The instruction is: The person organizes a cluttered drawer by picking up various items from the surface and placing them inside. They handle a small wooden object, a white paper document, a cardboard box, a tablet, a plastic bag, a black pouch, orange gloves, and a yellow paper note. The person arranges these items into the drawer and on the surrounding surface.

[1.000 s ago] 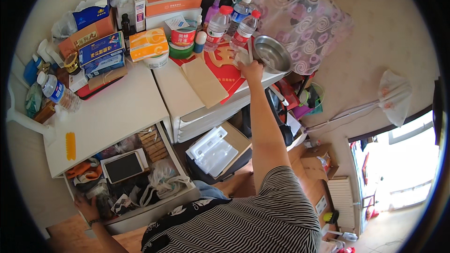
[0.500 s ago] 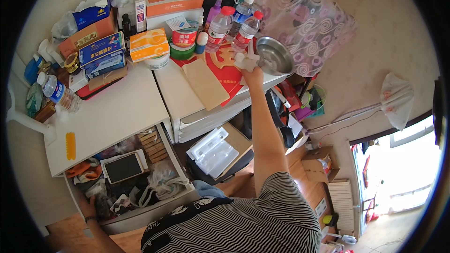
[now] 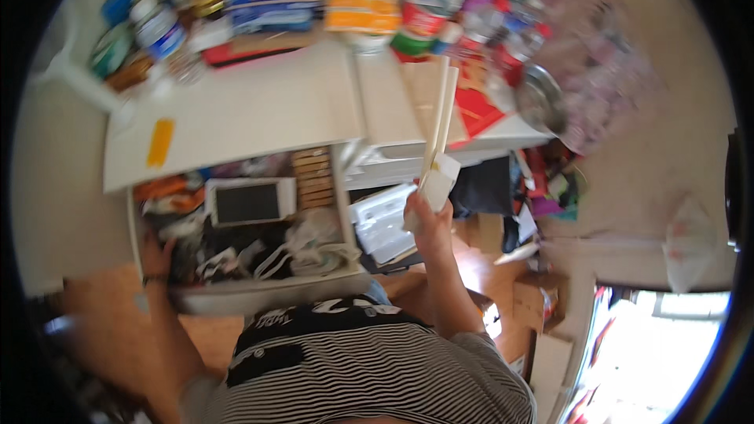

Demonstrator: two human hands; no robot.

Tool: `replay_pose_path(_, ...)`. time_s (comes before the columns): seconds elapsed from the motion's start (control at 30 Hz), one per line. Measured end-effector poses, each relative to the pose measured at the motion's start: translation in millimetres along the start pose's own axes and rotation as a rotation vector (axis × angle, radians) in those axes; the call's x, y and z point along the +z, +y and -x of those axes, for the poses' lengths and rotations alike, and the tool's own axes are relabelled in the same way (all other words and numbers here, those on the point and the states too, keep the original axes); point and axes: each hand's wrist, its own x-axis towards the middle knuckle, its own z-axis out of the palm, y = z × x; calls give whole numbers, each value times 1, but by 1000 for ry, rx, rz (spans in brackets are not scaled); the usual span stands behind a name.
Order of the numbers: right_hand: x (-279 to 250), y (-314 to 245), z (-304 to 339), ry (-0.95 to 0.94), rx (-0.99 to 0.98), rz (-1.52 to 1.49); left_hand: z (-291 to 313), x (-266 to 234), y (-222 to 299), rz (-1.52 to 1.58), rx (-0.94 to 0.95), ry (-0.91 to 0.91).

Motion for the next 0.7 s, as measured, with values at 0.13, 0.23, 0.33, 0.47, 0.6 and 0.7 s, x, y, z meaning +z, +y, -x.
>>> replay_pose_path(0.13,42,16,28,-261,167,326,0,-25,33,-100,111,114)
replay_pose_path(0.23,67,23,28,-510,84,577,14,-69,75,-191,-11,-7)
replay_pose_path(0.33,95,22,15,-723,-145,936,15,-48,52,39,-37,-78)
replay_pose_path(0.47,123,23,-11,-825,-651,1284,25,-67,68,10,128,237)
replay_pose_path(0.6,144,38,-43,-819,-847,1609,18,-95,111,130,357,325)
replay_pose_path(0.7,155,64,-64,-704,-1154,1619,17,-98,169,412,672,163)
